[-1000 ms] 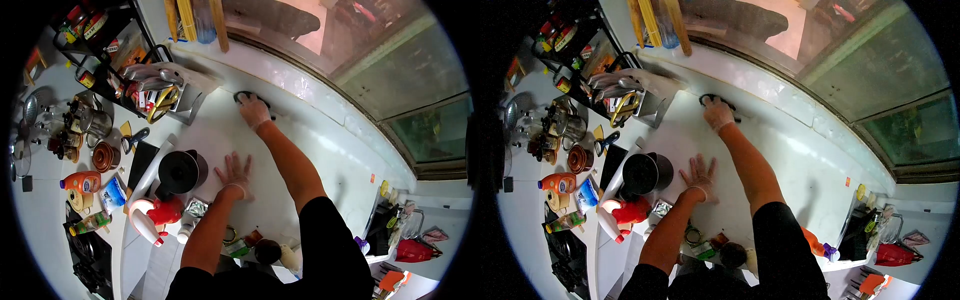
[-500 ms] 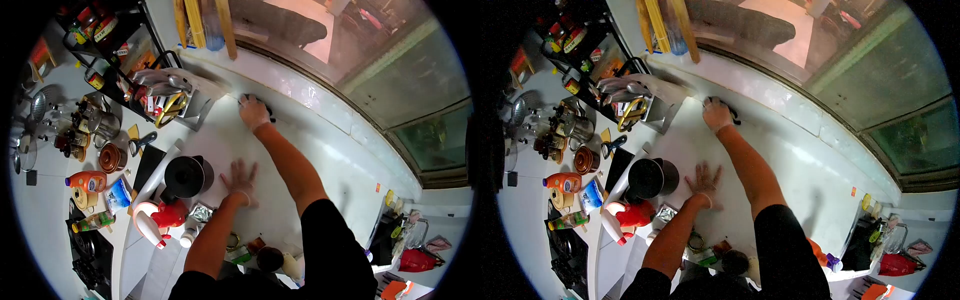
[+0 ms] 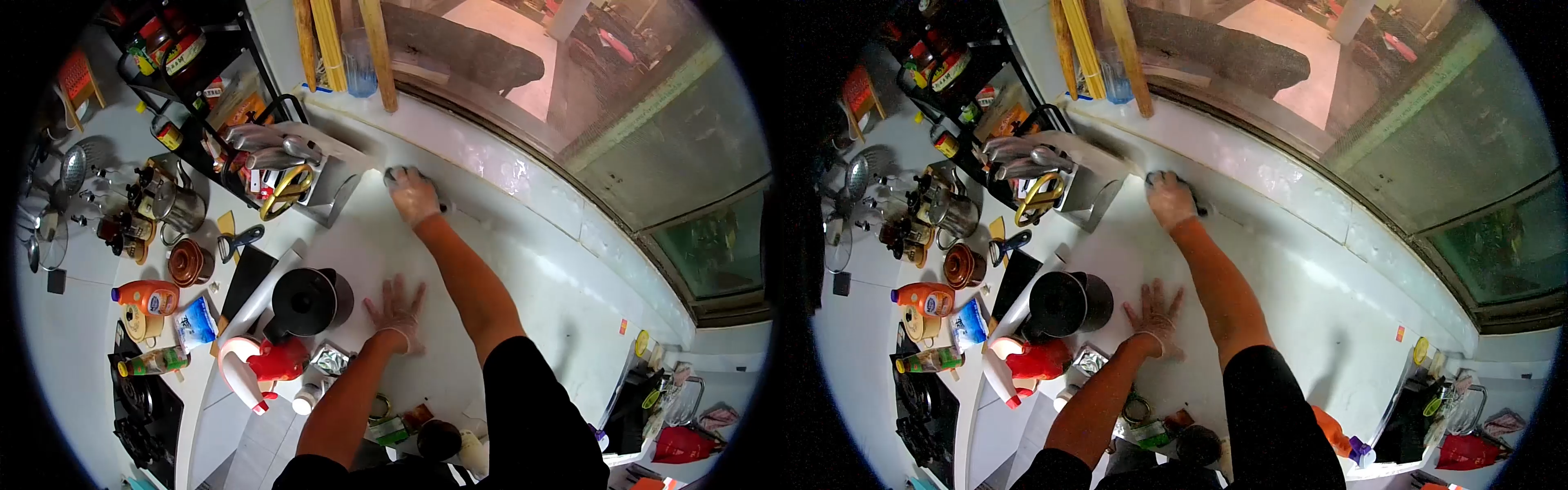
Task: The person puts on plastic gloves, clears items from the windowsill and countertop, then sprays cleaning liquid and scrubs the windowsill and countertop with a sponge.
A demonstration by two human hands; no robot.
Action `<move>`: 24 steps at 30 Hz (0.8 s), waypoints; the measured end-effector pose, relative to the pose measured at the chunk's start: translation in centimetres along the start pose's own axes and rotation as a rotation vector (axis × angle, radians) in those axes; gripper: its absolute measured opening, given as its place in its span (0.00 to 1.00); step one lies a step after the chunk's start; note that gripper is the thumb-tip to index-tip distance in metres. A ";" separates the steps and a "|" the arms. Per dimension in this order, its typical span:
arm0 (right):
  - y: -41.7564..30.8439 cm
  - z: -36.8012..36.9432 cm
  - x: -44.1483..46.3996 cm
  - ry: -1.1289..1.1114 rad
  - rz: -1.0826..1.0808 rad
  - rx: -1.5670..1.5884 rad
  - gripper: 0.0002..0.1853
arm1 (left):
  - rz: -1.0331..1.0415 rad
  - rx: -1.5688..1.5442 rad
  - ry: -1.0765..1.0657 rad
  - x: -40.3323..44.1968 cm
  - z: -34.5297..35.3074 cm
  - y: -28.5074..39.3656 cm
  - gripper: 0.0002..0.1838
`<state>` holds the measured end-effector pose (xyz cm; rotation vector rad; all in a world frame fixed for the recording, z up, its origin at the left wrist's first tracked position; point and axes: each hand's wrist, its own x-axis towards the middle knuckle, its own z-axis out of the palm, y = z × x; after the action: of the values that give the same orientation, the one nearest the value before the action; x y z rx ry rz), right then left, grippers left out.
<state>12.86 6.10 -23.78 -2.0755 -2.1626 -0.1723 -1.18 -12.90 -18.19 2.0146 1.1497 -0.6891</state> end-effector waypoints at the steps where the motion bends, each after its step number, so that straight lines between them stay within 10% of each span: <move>1: -0.2 0.4 -0.5 -0.024 0.192 0.179 0.17 | -0.004 0.003 -0.010 -0.1 -0.2 0.0 0.74; 5: 3.2 -0.9 -4.5 0.067 -0.076 -0.102 0.16 | 0.010 0.003 0.045 0.9 1.8 -0.5 0.74; 14: 19.0 -3.9 -24.6 0.175 0.235 -0.143 0.16 | 0.031 0.001 0.027 0.9 1.5 -0.9 0.76; 18: 16.8 -5.7 -24.6 -0.040 0.804 -0.115 0.20 | 0.030 -0.009 0.015 0.2 0.9 -0.5 0.74; 24: 6.2 0.8 -11.2 0.047 0.641 0.025 0.16 | -0.003 -0.010 -0.007 0.4 0.3 0.1 0.72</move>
<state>19.44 -4.52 -26.65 -2.5829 -1.3627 -0.1164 -0.93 -13.02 -18.64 2.0009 1.1495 -0.6900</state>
